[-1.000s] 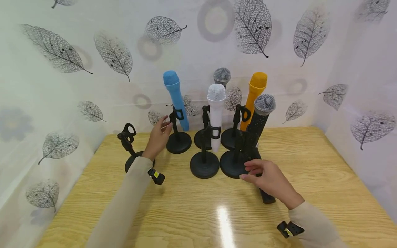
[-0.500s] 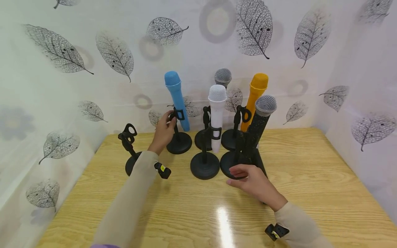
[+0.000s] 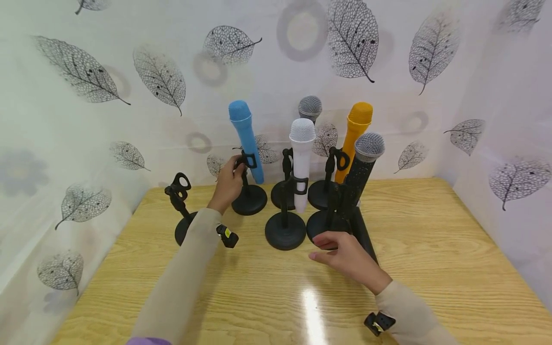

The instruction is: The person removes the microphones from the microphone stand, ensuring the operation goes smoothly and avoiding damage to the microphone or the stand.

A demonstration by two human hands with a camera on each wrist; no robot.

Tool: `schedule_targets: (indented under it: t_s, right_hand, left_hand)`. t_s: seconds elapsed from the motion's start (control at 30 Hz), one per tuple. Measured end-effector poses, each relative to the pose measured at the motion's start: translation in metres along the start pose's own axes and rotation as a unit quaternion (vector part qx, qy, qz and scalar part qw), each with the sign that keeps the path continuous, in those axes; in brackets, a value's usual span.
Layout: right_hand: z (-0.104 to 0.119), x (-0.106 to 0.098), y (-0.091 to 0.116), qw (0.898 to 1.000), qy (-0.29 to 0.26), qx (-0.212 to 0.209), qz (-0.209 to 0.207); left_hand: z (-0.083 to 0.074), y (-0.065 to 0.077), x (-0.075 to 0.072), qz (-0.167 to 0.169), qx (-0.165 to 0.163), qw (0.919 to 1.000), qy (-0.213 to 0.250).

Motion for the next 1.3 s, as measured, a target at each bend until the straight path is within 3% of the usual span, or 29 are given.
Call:
schedule_targets:
  t_s: [0.5,1.3]
  right_hand:
    - [0.003,0.000,0.000,1.000,0.011,-0.002,-0.004]
    - [0.006,-0.003,0.001,1.000,0.010,-0.015,-0.013]
  left_hand:
    - [-0.001,0.008,-0.006,0.016,0.034,0.9991,-0.020]
    - [-0.006,0.047,-0.015,0.041,0.070,0.9957,-0.045]
Point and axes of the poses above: each hand's wrist, its own y-axis away from the middle knuckle, its own x-axis out of the palm, z = x × y, the point moved 10 cm from there along -y, towards the middle knuckle, and after that the axes turned 2 degrees about -x, right-handed, at the moved point
